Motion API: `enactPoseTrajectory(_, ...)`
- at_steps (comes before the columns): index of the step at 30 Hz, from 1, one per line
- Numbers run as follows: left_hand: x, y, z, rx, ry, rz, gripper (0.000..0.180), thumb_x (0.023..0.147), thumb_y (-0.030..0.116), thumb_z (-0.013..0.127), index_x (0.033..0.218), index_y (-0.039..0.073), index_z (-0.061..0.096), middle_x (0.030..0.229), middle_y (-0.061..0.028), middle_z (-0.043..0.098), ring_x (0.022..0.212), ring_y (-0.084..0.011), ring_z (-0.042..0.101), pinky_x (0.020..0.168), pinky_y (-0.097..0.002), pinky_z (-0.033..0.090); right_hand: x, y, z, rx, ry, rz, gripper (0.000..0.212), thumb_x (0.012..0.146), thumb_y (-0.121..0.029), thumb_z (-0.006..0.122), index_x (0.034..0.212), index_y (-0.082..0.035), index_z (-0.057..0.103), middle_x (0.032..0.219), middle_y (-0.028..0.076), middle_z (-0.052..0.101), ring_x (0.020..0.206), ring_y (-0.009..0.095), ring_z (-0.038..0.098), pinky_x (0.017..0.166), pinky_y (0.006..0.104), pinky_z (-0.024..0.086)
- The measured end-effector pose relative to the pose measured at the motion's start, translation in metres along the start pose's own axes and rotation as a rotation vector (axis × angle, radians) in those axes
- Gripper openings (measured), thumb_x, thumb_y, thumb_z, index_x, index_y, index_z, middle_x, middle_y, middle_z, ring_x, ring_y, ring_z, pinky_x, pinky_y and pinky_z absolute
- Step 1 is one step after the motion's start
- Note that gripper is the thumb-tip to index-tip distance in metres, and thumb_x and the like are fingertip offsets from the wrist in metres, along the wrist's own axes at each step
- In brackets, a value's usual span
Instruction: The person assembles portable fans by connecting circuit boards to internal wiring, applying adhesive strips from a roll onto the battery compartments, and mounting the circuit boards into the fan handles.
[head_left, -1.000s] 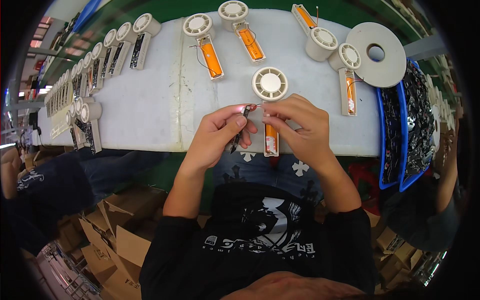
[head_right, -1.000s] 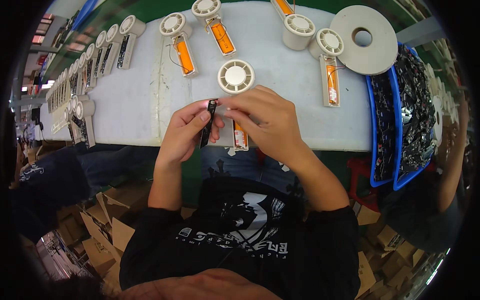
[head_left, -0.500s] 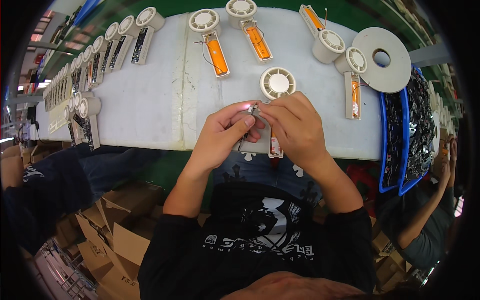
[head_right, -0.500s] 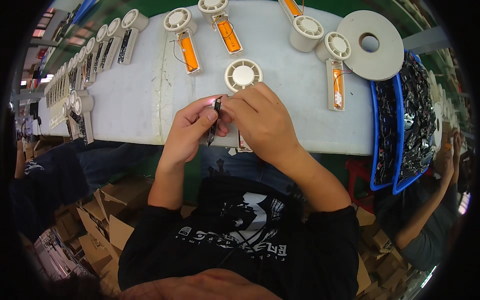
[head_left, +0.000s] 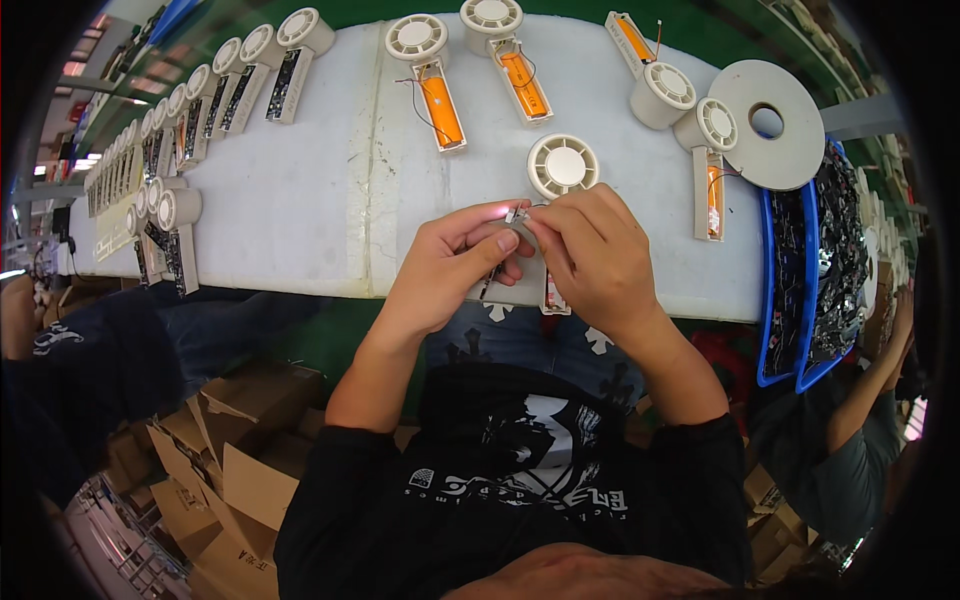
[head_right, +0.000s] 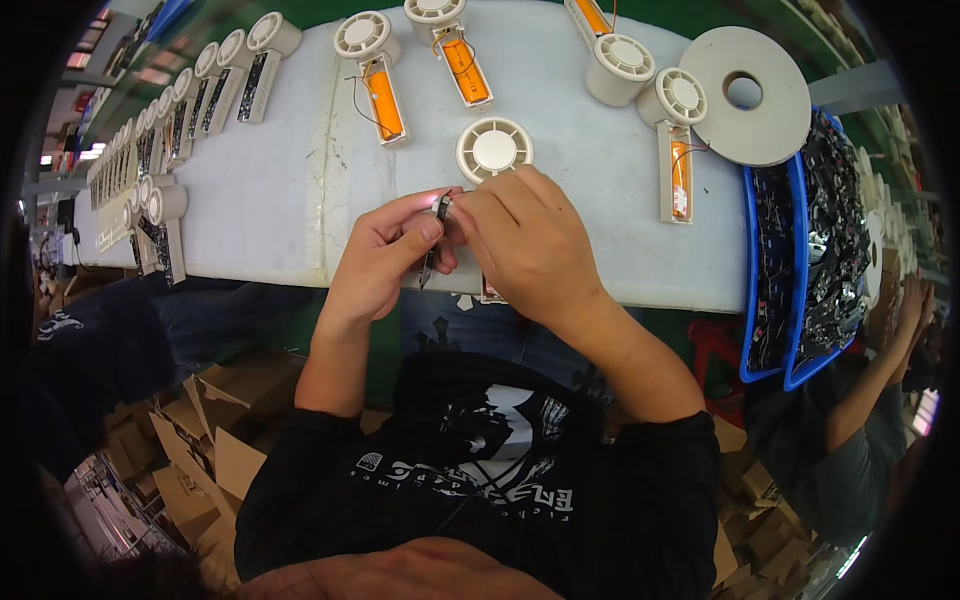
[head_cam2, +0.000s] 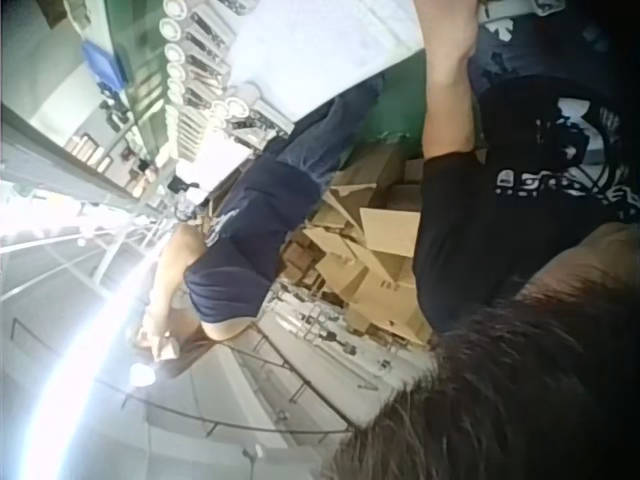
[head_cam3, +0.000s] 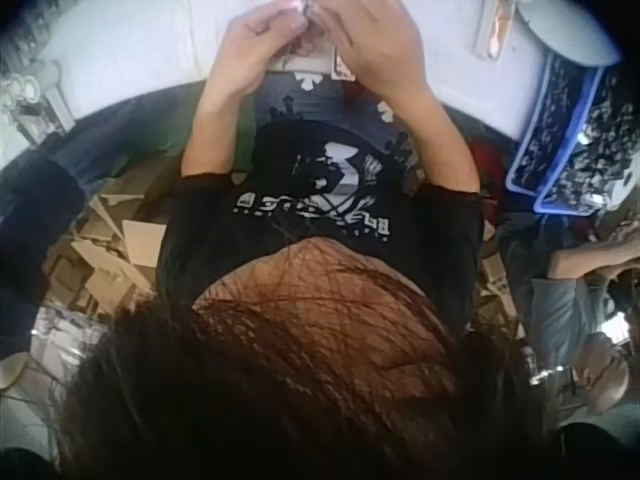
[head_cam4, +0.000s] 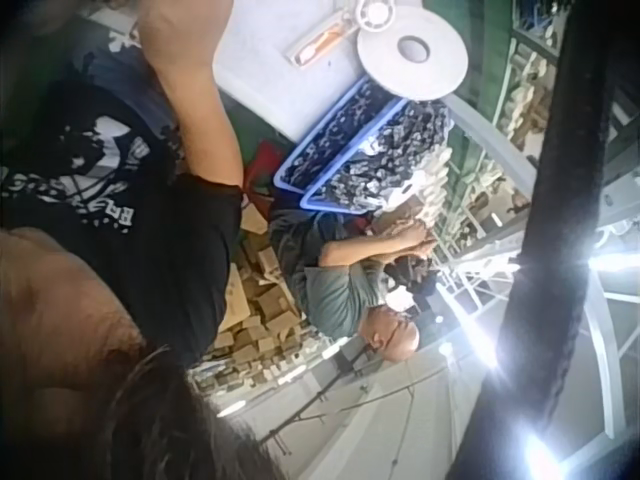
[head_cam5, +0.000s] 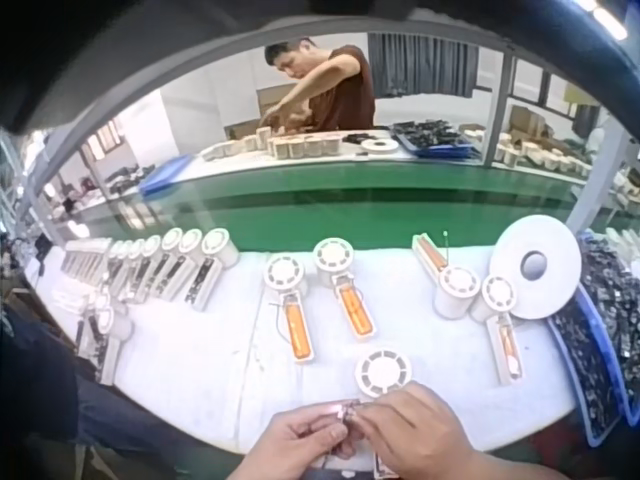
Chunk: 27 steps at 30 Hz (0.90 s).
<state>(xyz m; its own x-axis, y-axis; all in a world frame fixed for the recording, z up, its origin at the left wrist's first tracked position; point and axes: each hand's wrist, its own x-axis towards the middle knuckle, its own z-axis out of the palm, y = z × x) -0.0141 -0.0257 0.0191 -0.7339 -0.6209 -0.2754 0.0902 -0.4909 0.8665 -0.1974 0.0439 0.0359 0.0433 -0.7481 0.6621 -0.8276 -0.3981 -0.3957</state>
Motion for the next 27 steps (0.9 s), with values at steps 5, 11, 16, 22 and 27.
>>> enactPoseTrajectory(5,0.0,0.001,0.001,0.02,0.009,0.006,0.04,0.1,0.012,0.064,0.137,-0.004,0.06,0.097,-0.0091,0.071,0.075,-0.0139,0.063,0.069,-0.0277,0.051,0.002,-0.002,-0.003,-0.038,-0.045,0.005,0.018,0.078,0.001,0.076,0.092,-0.001,0.067,0.083,0.009,0.061,0.074,0.027,0.058,0.066,0.0362,0.049)
enactPoseTrajectory(11,0.002,0.002,-0.003,0.061,-0.012,0.003,0.037,0.099,0.009,0.066,0.133,-0.005,0.063,0.091,-0.0082,0.069,0.072,-0.0129,0.059,0.066,-0.0275,0.05,0.014,0.011,-0.017,0.036,-0.166,-0.061,0.02,0.077,-0.001,0.079,0.093,-0.002,0.068,0.084,0.008,0.064,0.076,0.028,0.06,0.067,0.0365,0.05)
enactPoseTrajectory(16,0.006,0.011,-0.012,0.088,-0.137,-0.127,0.032,0.098,0.009,0.067,0.127,-0.006,0.066,0.088,-0.0084,0.068,0.072,-0.0129,0.059,0.063,-0.0275,0.049,0.026,0.023,-0.029,0.203,-0.357,-0.035,0.02,0.076,-0.005,0.08,0.093,-0.005,0.07,0.083,0.006,0.064,0.078,0.026,0.06,0.069,0.0357,0.05)
enactPoseTrajectory(22,0.007,0.011,-0.011,0.104,-0.206,-0.124,0.027,0.099,0.009,0.066,0.121,-0.007,0.068,0.086,-0.0084,0.068,0.071,-0.0129,0.059,0.063,-0.0275,0.049,0.028,0.03,-0.028,0.244,-0.388,-0.146,0.02,0.074,-0.007,0.081,0.093,-0.005,0.073,0.083,0.005,0.064,0.078,0.025,0.059,0.07,0.0354,0.05)
enactPoseTrajectory(27,0.004,0.015,0.005,0.104,-0.182,-0.146,0.041,0.095,0.007,0.07,0.133,-0.004,0.06,0.09,-0.0061,0.07,0.074,-0.0099,0.062,0.067,-0.0265,0.052,0.026,0.025,-0.04,0.265,-0.363,-0.122,0.024,0.076,-0.006,0.08,0.099,-0.005,0.072,0.083,0.007,0.064,0.073,0.027,0.059,0.066,0.036,0.049)
